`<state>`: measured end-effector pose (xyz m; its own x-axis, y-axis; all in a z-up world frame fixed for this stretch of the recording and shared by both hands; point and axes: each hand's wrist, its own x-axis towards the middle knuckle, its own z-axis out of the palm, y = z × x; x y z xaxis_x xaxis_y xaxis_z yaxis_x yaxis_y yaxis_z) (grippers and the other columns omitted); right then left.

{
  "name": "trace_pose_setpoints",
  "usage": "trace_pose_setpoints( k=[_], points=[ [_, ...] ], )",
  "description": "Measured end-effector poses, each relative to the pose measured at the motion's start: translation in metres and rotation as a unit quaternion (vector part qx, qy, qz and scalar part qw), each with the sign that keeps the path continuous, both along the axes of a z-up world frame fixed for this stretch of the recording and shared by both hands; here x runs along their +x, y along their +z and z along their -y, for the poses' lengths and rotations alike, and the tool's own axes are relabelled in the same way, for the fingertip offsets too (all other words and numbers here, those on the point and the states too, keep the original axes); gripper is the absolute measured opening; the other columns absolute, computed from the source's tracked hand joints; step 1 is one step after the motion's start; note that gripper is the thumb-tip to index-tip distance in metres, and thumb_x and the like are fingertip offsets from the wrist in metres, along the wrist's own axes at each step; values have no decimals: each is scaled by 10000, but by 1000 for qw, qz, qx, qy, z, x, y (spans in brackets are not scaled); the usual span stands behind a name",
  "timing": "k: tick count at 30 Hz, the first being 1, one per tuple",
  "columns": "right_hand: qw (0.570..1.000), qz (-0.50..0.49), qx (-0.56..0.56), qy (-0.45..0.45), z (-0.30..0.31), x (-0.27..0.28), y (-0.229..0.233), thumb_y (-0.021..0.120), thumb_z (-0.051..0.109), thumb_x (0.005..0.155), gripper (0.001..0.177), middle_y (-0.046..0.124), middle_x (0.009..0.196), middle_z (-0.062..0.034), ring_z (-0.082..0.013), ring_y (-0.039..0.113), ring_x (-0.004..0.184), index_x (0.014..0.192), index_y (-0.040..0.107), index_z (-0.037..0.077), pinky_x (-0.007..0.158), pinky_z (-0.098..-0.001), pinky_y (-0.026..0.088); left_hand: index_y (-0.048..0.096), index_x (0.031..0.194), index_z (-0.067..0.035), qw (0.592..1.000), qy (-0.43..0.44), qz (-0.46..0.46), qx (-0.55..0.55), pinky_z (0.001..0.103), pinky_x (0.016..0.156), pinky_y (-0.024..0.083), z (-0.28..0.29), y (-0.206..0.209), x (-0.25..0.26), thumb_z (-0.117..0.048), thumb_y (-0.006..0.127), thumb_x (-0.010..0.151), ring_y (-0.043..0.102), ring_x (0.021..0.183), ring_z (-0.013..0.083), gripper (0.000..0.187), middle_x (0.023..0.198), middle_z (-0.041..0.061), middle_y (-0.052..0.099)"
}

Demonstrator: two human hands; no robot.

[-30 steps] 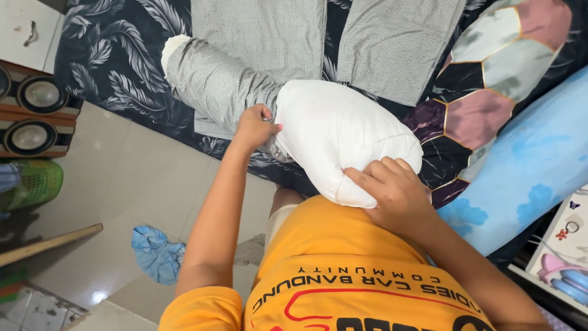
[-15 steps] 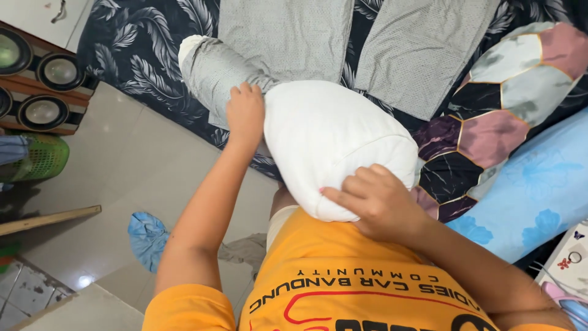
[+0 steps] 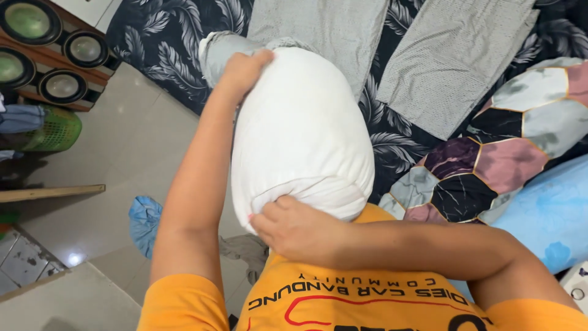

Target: The recorder is changing the covers for a bolster and a pillow on a bed.

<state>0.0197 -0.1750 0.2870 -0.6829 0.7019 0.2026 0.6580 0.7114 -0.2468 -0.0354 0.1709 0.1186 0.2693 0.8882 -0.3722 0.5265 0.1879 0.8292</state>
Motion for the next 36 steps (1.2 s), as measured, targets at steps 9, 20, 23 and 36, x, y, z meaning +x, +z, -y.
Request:
trace_pose_setpoints(
  k=[9, 20, 23, 36],
  points=[
    [921, -311, -233, 19, -12, 64, 43, 595, 26, 858, 464, 691, 1120, -113, -256, 653, 1051, 1317, 661, 6, 932, -377, 522, 749, 960, -28, 929, -177, -129, 298, 484, 832, 533, 75, 55, -4, -134, 743, 715, 688, 929, 433, 267, 916, 260, 712],
    [585, -653, -378, -299, -156, 144, -185, 545, 199, 1048, 400, 669, 1362, -75, -129, 638, 1200, 1427, 605, 85, 1025, -266, 505, 576, 787, -25, 881, -71, -42, 465, 469, 734, 481, 110, 99, -30, 14, 690, 748, 627, 850, 378, 127, 811, 151, 627],
    [602, -660, -374, -251, -165, 125, -175, 546, 164, 1014, 416, 666, 1320, -58, -148, 631, 1170, 1424, 574, 99, 1019, -301, 500, 596, 821, -31, 883, -34, -30, 468, 466, 716, 488, 99, 102, -35, -21, 698, 796, 629, 842, 393, 105, 845, 159, 639],
    [848, -407, -288, -180, -177, 112, -118, 680, 197, 948, 460, 507, 1402, -57, -200, 507, 1251, 1389, 595, 92, 1051, -316, 424, 683, 798, -12, 910, -89, -154, 375, 501, 656, 500, 33, 99, -14, -321, 722, 889, 654, 725, 411, 324, 761, 208, 677]
  ],
)
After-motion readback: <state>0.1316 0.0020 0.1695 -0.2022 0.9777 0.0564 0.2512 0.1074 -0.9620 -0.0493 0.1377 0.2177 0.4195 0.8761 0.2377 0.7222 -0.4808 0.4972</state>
